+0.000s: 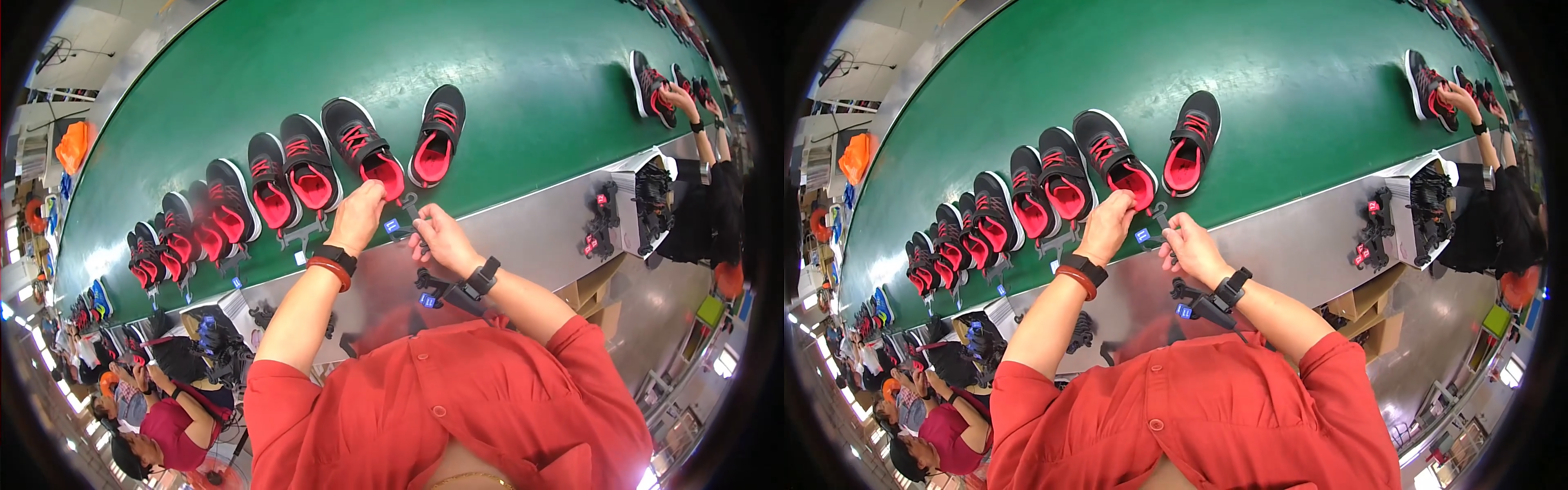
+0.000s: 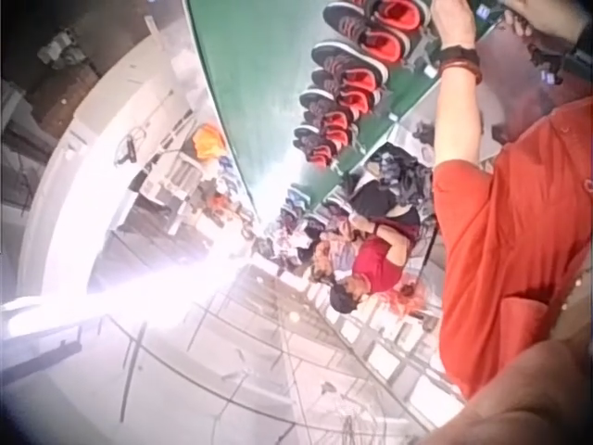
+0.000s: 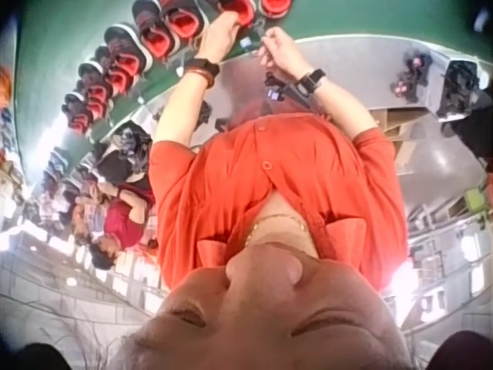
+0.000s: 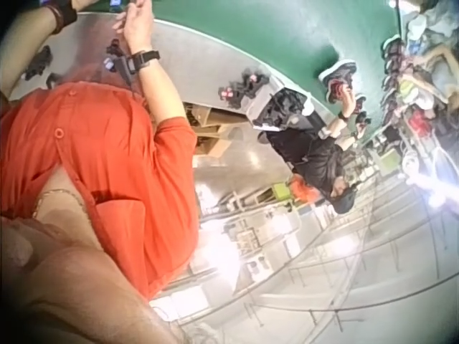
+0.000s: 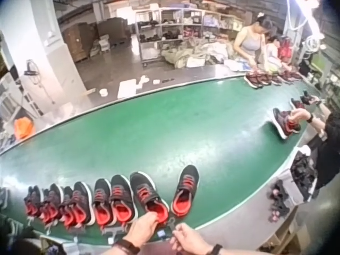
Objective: Inspecting manufactured shoes, preparing tags, and assembling structural shoe components on a factory production line.
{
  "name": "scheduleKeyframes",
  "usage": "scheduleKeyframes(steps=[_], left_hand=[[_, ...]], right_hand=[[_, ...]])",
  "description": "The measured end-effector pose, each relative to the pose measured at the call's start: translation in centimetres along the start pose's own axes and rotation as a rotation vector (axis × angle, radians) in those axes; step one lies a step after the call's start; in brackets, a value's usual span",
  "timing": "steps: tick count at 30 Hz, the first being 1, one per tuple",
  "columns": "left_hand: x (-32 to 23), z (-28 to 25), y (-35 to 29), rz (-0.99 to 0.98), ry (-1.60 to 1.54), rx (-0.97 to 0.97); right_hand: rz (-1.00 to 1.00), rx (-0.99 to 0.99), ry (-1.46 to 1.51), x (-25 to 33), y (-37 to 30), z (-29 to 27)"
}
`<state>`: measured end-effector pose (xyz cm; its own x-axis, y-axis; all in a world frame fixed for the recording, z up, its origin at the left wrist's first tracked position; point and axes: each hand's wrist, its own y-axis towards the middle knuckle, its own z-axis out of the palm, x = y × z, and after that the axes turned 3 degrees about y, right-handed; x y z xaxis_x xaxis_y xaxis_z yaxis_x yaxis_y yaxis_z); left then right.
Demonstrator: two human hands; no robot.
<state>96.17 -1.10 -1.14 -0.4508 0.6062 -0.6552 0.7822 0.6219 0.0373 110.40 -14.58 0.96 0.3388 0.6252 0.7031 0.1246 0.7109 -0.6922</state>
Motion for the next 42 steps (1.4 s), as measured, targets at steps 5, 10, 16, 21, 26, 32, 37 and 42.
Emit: scheduleKeyframes(steps=[5,10,16,21,26,32,37,42], left_hand=[[-0.3,-2.0,0.1,-0.093,0.139,0.122],[-1.3,-1.2,-0.1,0.242,0.143,0.207],[0.0,-0.3,-2.6,0.097,0.286,0.197],[-1.4,-2.0,-2.7,-0.067,0.146,0.191],[-0.7,-3.4,-3.1,-0.248,0.031,0.156],[-1.2,-3.0,-2.4,-0.262,0.098,0.22],[-1.5,-2.7,-2.3,-0.265,0.123,0.234],[-1.7,-2.7,-2.3,-0.308,0.126,0.279]], right_hand=[[0.018,0.247,-0.168,0.6,1.3,0.4],[0.028,0.287,-0.238,2.9,2.3,-2.5],[-0.41,0.02,-0.554,4.2,3.2,-3.3],[-0.812,0.079,-1.088,4.0,3.5,-5.4],[-1.046,-0.003,-1.301,6.8,5.3,-2.2],[-1.048,-0.04,-1.531,7.2,4.2,-3.4],[-1.056,0.004,-1.55,7.4,4.3,-3.0],[-1.028,0.062,-1.598,7.1,4.8,-2.6]])
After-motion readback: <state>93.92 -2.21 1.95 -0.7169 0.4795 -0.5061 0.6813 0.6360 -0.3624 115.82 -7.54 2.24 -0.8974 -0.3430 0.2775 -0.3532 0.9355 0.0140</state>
